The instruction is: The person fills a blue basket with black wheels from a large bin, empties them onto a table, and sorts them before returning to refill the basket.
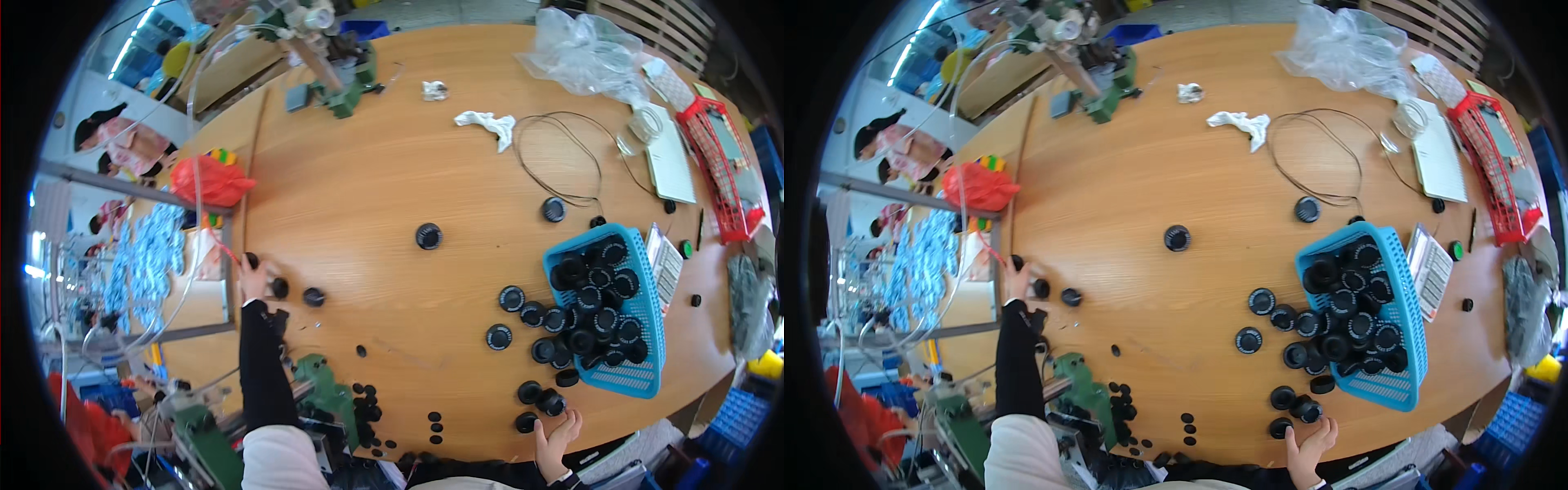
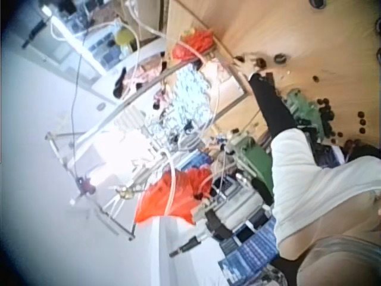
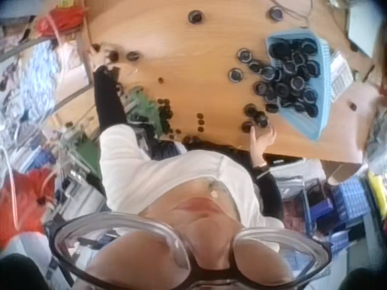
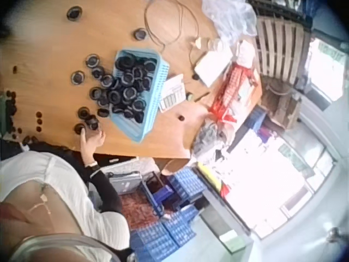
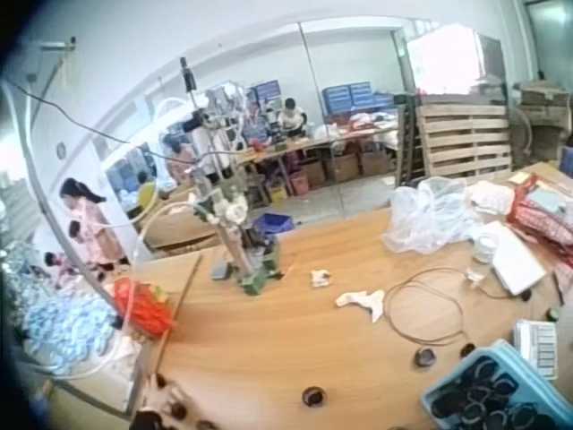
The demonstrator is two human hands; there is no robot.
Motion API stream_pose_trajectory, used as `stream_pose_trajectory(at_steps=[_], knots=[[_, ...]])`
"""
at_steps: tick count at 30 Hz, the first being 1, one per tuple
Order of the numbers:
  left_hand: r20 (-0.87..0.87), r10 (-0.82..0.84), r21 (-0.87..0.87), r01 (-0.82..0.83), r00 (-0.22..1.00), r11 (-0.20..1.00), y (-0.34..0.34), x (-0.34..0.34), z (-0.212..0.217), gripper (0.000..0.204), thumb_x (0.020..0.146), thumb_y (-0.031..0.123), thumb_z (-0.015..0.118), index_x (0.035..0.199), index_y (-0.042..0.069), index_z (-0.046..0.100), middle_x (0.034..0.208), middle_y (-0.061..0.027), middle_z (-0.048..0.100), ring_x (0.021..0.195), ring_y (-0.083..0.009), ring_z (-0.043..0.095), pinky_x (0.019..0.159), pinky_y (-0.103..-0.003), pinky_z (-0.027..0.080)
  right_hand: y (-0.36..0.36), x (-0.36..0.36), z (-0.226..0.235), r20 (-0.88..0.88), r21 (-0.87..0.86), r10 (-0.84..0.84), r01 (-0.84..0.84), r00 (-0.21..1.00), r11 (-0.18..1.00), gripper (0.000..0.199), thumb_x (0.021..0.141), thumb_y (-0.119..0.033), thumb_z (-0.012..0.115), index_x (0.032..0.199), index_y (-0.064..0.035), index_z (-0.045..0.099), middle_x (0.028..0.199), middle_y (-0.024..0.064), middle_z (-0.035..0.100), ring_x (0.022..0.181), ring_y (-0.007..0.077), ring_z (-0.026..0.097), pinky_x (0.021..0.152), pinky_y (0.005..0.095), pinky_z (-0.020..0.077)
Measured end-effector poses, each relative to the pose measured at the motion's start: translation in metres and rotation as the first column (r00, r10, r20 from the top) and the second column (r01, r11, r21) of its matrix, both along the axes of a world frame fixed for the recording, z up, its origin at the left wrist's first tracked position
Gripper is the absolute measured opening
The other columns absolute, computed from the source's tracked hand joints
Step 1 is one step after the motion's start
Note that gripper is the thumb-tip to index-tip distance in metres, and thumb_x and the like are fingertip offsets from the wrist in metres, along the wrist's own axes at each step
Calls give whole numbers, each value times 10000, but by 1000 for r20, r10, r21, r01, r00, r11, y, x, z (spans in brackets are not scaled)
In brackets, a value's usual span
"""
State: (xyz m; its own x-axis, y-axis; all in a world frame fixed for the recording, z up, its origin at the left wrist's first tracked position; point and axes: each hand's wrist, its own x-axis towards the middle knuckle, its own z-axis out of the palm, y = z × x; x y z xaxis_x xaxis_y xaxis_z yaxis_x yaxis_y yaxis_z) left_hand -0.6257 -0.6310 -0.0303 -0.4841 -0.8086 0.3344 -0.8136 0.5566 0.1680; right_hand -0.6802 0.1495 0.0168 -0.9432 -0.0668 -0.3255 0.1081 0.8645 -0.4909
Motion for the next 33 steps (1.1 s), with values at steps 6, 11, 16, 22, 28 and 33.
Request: stream_pose_trajectory(at_steps=[6,11,16,22,28,33], knots=[[-69,-149,214,160,986,964,71,-93,-28,438,739,195,688,1102,21,514,1090,-222,486,995,-397,503,885,-441,423,-1,-41,15,49,73,60,-64,997,995,529,756,-170,662,1158,31,383,1182,245,339,1120,412,334,957,485,257],[183,65,128,-89,981,988,70,-100,-29,324,795,270,591,1026,49,538,1087,-263,465,988,-426,491,841,-472,430,-51,-59,39,-44,-59,219,-221,975,973,548,741,-88,657,1194,28,371,1214,258,299,1121,405,328,963,485,258],[351,320,185,-400,880,898,119,-94,-23,468,806,315,498,1158,7,487,1130,-270,464,1020,-452,471,858,-542,402,-169,-156,67,-317,-164,361,-425,877,890,558,699,-69,697,1170,31,415,1285,245,281,1147,366,325,977,398,283],[531,395,-60,-431,750,900,113,-42,-66,520,791,280,517,1199,-36,454,1265,-255,411,1095,-422,440,922,-525,367,-333,-247,16,-470,-329,506,-676,723,660,672,702,-164,722,1301,-104,424,1313,249,355,1198,423,368,974,492,343],[620,386,253,-639,683,726,193,-93,20,519,807,282,510,1267,57,428,1341,-238,329,1204,-408,379,910,-608,335,-369,-273,-58,-227,217,888,-868,400,447,526,747,-163,674,1236,-213,487,1329,138,380,1199,395,371,877,545,405],[788,397,142,-767,470,626,140,-30,-23,475,850,352,427,1240,96,513,1358,-127,420,1223,-399,395,931,-622,298,-354,-309,-50,-355,41,650,-684,672,729,425,762,-128,649,1162,-181,517,1125,165,468,1054,370,448,811,474,440]])
